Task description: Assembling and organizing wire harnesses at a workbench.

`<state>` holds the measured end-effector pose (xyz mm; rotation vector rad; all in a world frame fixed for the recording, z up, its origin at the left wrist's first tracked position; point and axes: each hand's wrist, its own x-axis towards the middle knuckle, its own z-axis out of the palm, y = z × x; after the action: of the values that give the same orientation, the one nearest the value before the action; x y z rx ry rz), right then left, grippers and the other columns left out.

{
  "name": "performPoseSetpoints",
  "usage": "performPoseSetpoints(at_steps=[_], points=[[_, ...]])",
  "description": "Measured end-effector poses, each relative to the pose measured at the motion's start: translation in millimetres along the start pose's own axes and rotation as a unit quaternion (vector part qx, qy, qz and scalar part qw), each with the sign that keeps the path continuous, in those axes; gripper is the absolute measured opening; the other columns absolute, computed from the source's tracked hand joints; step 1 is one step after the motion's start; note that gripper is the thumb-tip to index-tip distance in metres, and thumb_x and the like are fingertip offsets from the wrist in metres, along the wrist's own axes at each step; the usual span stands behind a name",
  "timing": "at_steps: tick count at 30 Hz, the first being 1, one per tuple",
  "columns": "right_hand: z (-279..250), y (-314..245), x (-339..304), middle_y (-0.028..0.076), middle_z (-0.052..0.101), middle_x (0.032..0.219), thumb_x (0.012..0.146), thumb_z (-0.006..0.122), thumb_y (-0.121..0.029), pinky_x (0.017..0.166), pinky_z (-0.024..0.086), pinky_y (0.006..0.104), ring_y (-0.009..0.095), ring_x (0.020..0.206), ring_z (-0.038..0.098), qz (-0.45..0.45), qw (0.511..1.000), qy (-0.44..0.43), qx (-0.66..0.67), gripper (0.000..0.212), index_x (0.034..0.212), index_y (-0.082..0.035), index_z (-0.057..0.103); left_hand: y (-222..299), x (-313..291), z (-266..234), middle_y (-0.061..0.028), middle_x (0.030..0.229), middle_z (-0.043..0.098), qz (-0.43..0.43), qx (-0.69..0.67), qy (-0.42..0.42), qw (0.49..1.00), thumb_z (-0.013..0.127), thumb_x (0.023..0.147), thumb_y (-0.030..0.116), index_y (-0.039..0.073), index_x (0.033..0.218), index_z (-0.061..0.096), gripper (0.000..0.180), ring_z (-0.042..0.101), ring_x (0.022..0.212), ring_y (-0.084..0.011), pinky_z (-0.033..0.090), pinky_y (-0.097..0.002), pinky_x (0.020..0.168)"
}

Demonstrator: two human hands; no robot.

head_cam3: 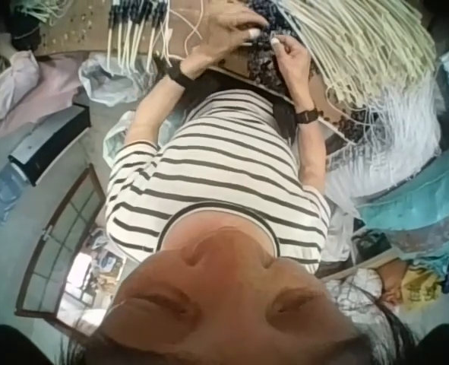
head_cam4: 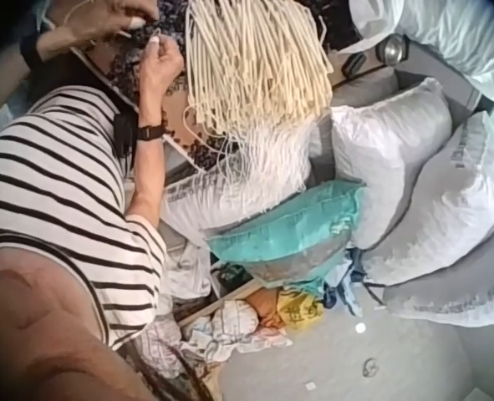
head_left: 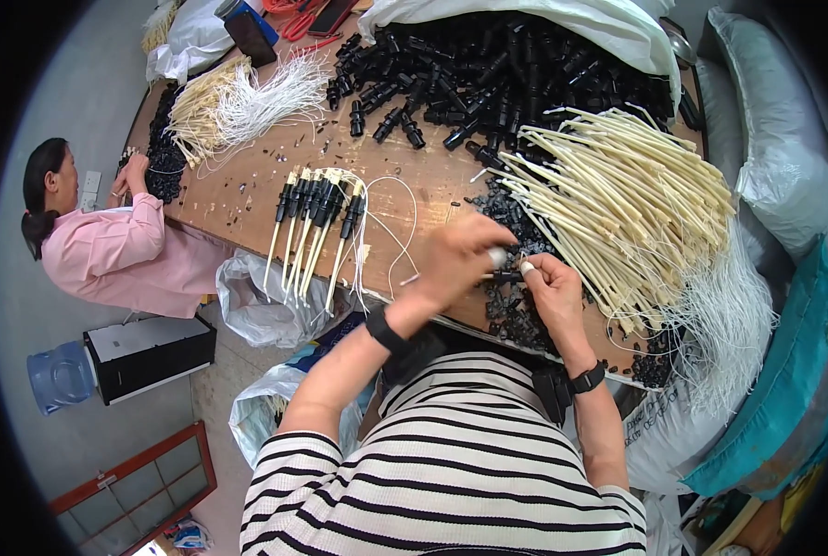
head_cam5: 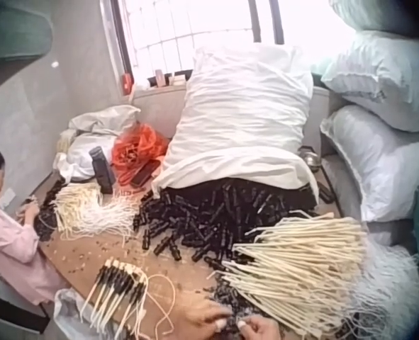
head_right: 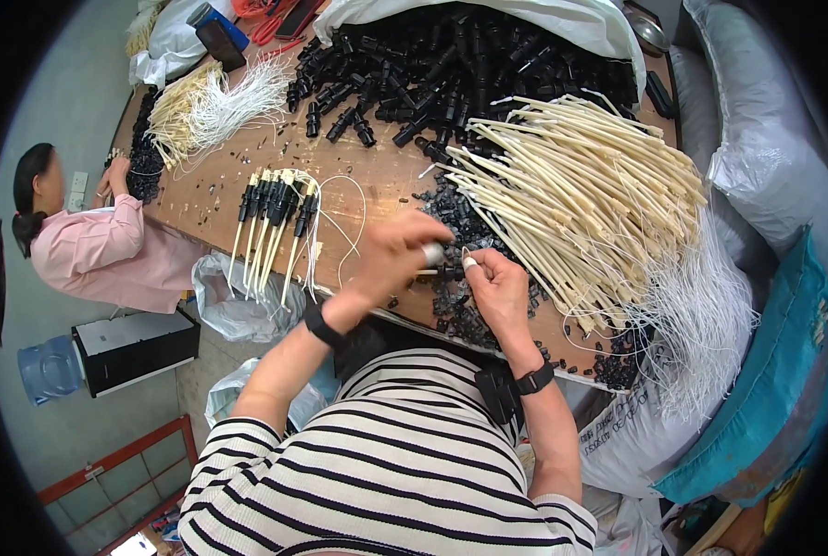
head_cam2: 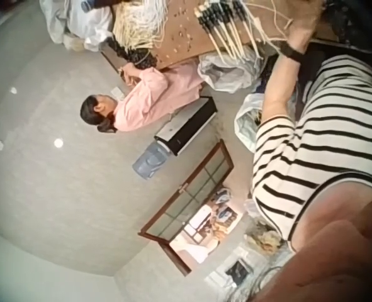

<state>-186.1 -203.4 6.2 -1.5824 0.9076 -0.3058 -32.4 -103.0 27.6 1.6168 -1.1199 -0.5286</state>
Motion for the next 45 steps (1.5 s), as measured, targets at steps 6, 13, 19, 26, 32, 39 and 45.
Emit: performPoseSetpoints(at_steps=[6, 13, 19, 26, 32, 39, 45], points=[[9.7, 12.0, 0.5, 0.008, 0.058, 0.063, 0.084, 0.055, -0.002, 0.053, 0.042, 0.0255, 0.004, 0.058, 0.049, -0.115, 0.993, -0.021, -0.005, 0.015, 0.092, -0.002, 0.067, 13.4, -16.9, 20.9, -0.0079, 0.092, 0.066, 0.145, 0.109, -0.045, 0.982, 0.065, 0.069, -0.007, 0.006, 0.098, 0.071, 0.032, 0.062, 0.084, -0.0224, 0.050, -0.0321, 0.073], [8.6, -16.2, -9.9, 0.009, 0.063, 0.069, 0.084, 0.062, -0.004, 0.051, 0.046, 0.0303, 0.020, 0.054, 0.061, -0.291, 0.921, 0.101, -0.238, 0.011, 0.095, -0.005, 0.066, 12.2, -18.5, 19.6, 0.0003, 0.082, 0.064, -0.211, -0.119, 0.024, 0.970, 0.061, 0.073, -0.009, 0.004, 0.097, 0.071, 0.029, 0.058, 0.073, -0.0073, 0.046, -0.0227, 0.062], [10.2, -14.8, -13.8, 0.009, 0.066, 0.079, 0.080, 0.067, -0.007, 0.050, 0.048, 0.0344, 0.027, 0.057, 0.063, -0.360, 0.879, 0.091, -0.299, 0.015, 0.094, -0.006, 0.064, 0.8, -18.0, 17.3, 0.0011, 0.081, 0.063, -0.169, -0.093, 0.035, 0.981, 0.066, 0.073, -0.005, 0.002, 0.091, 0.071, 0.020, 0.056, 0.071, -0.0046, 0.044, -0.0189, 0.061], [-5.2, -17.5, -13.8, -0.001, 0.056, 0.064, 0.085, 0.065, -0.007, 0.044, 0.032, 0.0224, 0.006, 0.046, 0.043, -0.094, 0.987, -0.042, 0.123, 0.016, 0.100, -0.002, 0.065, -1.5, -9.6, 2.6, -0.0087, 0.091, 0.067, 0.069, 0.090, 0.055, 0.992, 0.068, 0.068, 0.000, 0.002, 0.094, 0.070, 0.026, 0.064, 0.077, -0.0205, 0.051, -0.0278, 0.067], [-20.5, -21.8, -12.5, -0.008, 0.054, 0.066, 0.090, 0.056, 0.000, 0.045, 0.020, 0.0166, -0.001, 0.047, 0.030, 0.033, 0.866, -0.141, 0.479, 0.016, 0.103, 0.003, 0.065, 1.7, -17.7, 4.4, -0.0142, 0.099, 0.067, -0.009, 0.055, -0.158, 0.986, 0.062, 0.072, 0.005, 0.006, 0.114, 0.063, 0.042, 0.065, 0.091, -0.0310, 0.051, -0.0371, 0.080], [-25.2, -22.7, -19.0, 0.006, 0.062, 0.069, 0.078, 0.062, 0.000, 0.047, 0.042, 0.0263, 0.015, 0.048, 0.052, -0.294, 0.931, -0.077, -0.202, 0.036, 0.113, -0.004, 0.066, 5.3, -11.8, -2.0, -0.0198, 0.091, 0.068, -0.105, 0.116, -0.164, 0.974, 0.060, 0.071, 0.012, 0.001, 0.103, 0.068, 0.035, 0.066, 0.083, -0.0337, 0.052, -0.0373, 0.078], [-18.2, -22.9, -14.5, 0.012, 0.067, 0.072, 0.069, 0.063, 0.003, 0.051, 0.050, 0.0327, 0.024, 0.055, 0.063, -0.391, 0.879, -0.004, -0.272, 0.043, 0.111, -0.005, 0.069, 6.3, -5.8, -6.5, -0.0238, 0.085, 0.066, -0.145, 0.080, -0.127, 0.978, 0.062, 0.067, 0.015, 0.003, 0.102, 0.070, 0.038, 0.065, 0.082, -0.0388, 0.052, -0.0421, 0.076]])
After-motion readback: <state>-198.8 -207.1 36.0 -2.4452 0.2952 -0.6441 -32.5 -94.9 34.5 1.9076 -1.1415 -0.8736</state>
